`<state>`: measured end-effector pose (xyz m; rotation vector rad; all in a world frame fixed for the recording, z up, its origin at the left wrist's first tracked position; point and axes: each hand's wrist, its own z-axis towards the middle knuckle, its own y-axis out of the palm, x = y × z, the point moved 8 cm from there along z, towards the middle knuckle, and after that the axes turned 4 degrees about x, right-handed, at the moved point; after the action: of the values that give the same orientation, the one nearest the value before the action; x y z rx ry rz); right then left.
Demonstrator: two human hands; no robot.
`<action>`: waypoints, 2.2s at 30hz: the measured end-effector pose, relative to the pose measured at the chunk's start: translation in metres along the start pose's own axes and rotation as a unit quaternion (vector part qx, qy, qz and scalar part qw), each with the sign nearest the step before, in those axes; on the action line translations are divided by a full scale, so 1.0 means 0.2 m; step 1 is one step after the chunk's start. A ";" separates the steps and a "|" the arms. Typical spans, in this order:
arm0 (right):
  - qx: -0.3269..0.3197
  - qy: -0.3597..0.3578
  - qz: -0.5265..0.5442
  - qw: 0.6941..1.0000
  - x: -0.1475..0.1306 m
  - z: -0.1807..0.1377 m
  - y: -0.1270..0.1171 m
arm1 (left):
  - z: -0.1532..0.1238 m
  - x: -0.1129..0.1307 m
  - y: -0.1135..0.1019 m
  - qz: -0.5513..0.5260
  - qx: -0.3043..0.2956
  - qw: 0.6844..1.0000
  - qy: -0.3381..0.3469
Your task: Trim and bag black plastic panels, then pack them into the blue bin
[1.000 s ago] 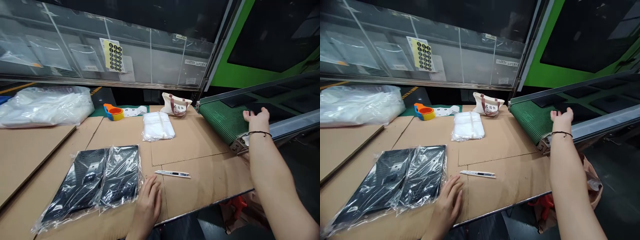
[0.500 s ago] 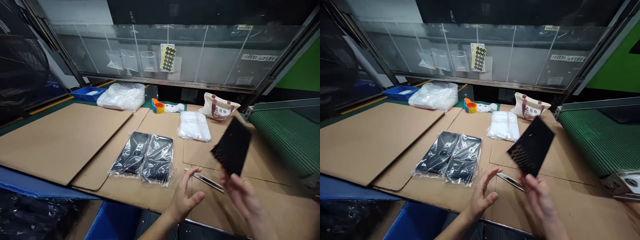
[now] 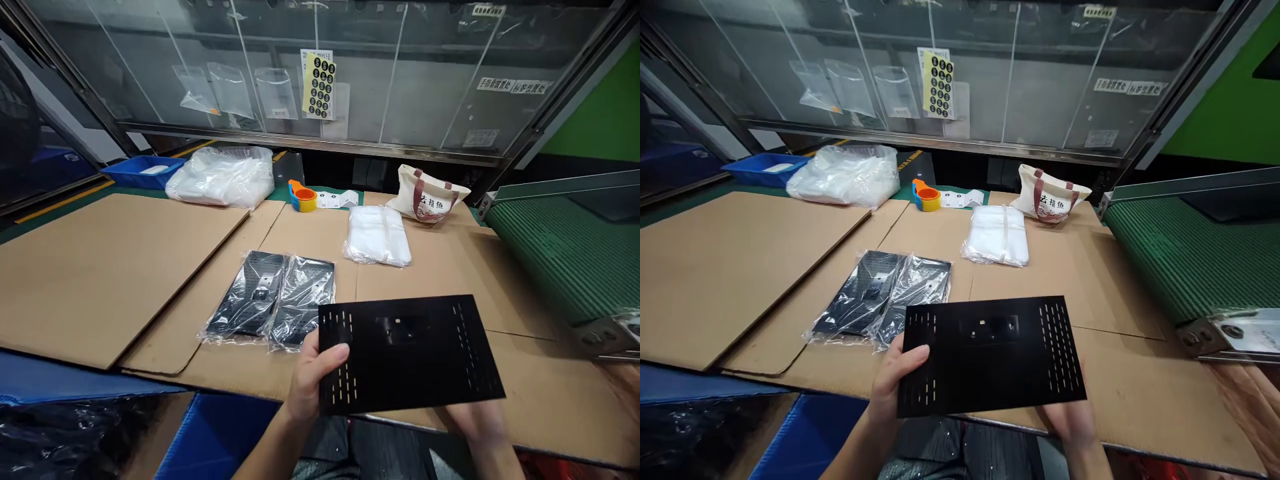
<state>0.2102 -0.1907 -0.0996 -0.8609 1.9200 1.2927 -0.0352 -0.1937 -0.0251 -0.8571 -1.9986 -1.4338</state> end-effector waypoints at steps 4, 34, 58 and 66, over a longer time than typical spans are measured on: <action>0.000 -0.010 0.005 1.000 -0.11 -0.03 0.02 | -0.02 0.02 0.01 0.034 -0.036 0.999 0.002; 0.024 0.000 0.033 0.999 -0.10 -0.05 0.16 | 0.02 -0.06 0.05 -0.072 -0.076 0.978 -0.181; 0.026 -0.085 0.037 0.995 -0.12 -0.12 0.17 | 0.02 -0.09 0.14 -0.196 -0.207 0.936 -0.205; -0.045 -0.028 0.026 0.998 -0.08 -0.17 0.24 | 0.03 -0.07 0.11 -0.232 -0.249 0.923 -0.181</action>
<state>0.1753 -0.2068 -0.0527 -0.8160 1.8642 1.4281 -0.0101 -0.1851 -0.0232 -0.9461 -2.2441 -2.2626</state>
